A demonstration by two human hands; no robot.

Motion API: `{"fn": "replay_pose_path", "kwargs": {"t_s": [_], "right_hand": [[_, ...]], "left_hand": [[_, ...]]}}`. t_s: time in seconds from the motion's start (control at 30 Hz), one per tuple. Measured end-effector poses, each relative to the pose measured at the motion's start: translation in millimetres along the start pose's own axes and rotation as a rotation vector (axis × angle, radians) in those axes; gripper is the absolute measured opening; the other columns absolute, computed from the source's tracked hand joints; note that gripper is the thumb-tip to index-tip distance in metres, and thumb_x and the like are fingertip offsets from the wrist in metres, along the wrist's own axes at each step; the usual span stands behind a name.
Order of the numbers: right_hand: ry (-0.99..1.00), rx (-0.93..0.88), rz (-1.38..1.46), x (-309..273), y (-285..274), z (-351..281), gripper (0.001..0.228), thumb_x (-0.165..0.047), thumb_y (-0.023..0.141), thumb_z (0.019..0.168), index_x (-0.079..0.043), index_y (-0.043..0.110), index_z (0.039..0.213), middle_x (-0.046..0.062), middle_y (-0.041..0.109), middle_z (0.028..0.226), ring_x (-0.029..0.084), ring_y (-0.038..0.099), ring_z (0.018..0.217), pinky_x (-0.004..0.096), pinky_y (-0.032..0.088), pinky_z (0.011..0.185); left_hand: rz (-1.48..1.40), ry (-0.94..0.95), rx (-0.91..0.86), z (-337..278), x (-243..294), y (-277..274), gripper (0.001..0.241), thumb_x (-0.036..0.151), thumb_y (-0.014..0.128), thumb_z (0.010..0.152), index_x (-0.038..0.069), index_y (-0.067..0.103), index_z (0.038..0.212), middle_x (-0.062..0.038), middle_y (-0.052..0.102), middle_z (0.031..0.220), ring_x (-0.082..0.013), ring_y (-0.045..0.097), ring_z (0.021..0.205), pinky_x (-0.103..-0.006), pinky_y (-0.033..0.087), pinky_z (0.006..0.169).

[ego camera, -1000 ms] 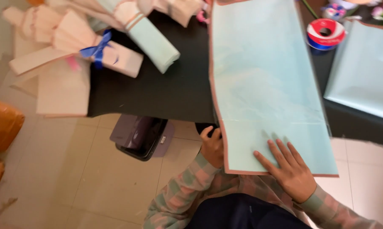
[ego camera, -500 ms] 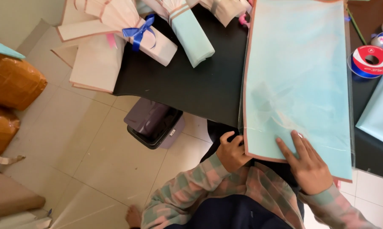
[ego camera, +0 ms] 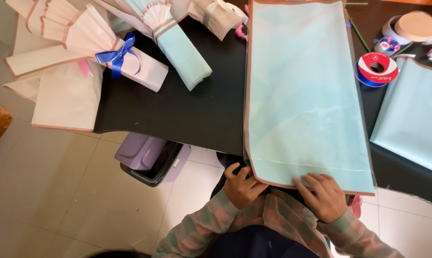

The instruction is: The person organizes and folds sheets of light blue and brown wrapping paper on a table next to floral bouquets, eventually using scissors to cut a sheet.

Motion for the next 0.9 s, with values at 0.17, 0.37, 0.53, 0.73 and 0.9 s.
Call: {"fn": "replay_pose_path", "kwargs": {"t_s": [0.17,0.37,0.53,0.73,0.9], "right_hand": [[-0.128,0.138,-0.101,-24.5,-31.0,24.9,0.036,-0.002,0.045,0.105,-0.005,0.063,0.136,0.014,0.064,0.138,0.031,0.066,0.125,0.047,0.055,0.112],[-0.07,0.037,-0.173,-6.6,-22.3,45.3,0.045,0.011,0.053,0.098,-0.004,0.061,0.139,0.017,0.062,0.142,0.033,0.064,0.129,0.045,0.051,0.116],[-0.088,0.066,-0.207,8.1,-10.5,57.1,0.058,0.022,0.054,0.093,-0.005,0.057,0.144,0.019,0.06,0.145,0.034,0.06,0.134,0.046,0.052,0.116],[0.001,-0.059,-0.156,10.2,-16.8,58.0,0.056,-0.005,0.061,0.09,-0.012,0.056,0.145,0.021,0.055,0.148,0.038,0.055,0.137,0.049,0.046,0.118],[0.104,-0.301,0.007,-2.4,-52.6,34.1,0.067,-0.052,0.044,0.1,-0.018,0.039,0.157,0.008,0.054,0.152,0.035,0.047,0.143,0.052,0.037,0.117]], "left_hand": [[0.017,-0.014,-0.002,-0.1,0.7,-1.1,0.022,0.02,0.084,0.09,0.027,0.07,0.074,0.009,0.064,0.074,-0.0165,0.06,0.081,-0.0425,0.038,0.094],[-0.049,0.003,-0.055,2.5,2.4,-9.4,0.013,0.016,0.083,0.094,0.026,0.08,0.1,0.011,0.077,0.104,-0.0121,0.066,0.096,-0.0441,0.035,0.098],[-0.015,-0.004,-0.025,-0.7,4.8,-8.5,0.014,0.02,0.087,0.092,0.029,0.08,0.101,0.014,0.076,0.101,-0.0109,0.064,0.093,-0.0441,0.033,0.1],[0.002,0.005,-0.001,9.7,3.4,-14.5,0.014,0.02,0.085,0.093,0.029,0.079,0.1,0.013,0.076,0.098,-0.0105,0.063,0.087,-0.0423,0.031,0.101],[0.054,0.014,-0.024,13.8,-4.5,-16.6,0.028,0.014,0.083,0.094,0.033,0.075,0.113,0.007,0.076,0.102,-0.0082,0.06,0.073,-0.0419,0.03,0.103]]}}
Point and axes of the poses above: each hand's wrist, its own z-axis towards the middle knuckle, its own y-axis out of the palm, x = y × z, the point moved 5 cm from there along z, towards the middle knuckle
